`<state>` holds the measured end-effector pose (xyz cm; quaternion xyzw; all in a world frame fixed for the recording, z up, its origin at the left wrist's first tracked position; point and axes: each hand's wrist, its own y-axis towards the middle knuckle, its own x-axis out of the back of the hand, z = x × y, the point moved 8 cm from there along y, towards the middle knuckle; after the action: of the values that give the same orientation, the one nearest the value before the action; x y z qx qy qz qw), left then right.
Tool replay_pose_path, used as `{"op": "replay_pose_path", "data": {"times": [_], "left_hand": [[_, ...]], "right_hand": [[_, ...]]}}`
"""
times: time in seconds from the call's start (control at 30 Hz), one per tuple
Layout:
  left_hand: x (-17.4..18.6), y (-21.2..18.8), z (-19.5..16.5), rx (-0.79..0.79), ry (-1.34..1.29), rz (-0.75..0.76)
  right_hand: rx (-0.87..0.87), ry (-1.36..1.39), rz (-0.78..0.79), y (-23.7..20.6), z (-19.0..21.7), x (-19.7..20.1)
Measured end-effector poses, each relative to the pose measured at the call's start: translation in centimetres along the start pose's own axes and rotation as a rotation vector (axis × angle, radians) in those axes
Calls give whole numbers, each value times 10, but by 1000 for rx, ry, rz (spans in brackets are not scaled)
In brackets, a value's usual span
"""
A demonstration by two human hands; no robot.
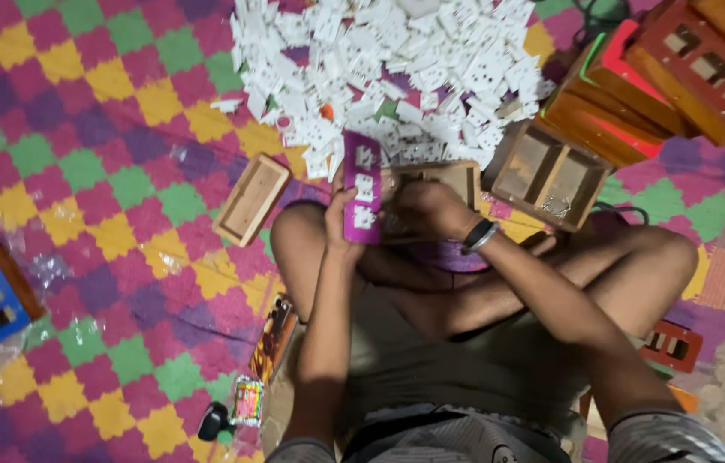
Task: The person sits on a colorful mat and assembles electrical socket components into plastic frames. They insert white socket modules into pink and orange frames and secure them with small metal fasteners from a wooden box. The person handles the components one at a time, placing finished units aside.
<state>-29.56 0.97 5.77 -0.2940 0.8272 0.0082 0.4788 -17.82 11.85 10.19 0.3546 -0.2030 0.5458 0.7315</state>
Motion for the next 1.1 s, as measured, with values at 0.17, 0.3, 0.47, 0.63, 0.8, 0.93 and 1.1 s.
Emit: {"op": "replay_pose_path", "data": {"times": [0.17, 0.3, 0.47, 0.63, 0.8, 0.93, 1.1], "left_hand": [[0, 6, 24, 149, -223, 45], [-6, 8, 36, 136, -153, 79], [-14, 6, 35, 101, -64, 127], [-19, 5, 34, 107, -46, 122], [-18, 5, 40, 151, -49, 91], [-15, 3, 44, 194, -119, 63], [-22, 2, 39, 163, -73, 70]], "right_hand": [[-527, 733, -437, -7, -52, 23], [-812, 1213, -539, -9, -67, 5], [-891, 1270, -544, -6, -68, -4], [-896, 1189, -540, -8, -70, -4], [-890, 1152, -541, -10, -68, -3], [-853, 1123, -550, -8, -67, -3], [-777, 1040, -565, -5, -61, 2]]}}
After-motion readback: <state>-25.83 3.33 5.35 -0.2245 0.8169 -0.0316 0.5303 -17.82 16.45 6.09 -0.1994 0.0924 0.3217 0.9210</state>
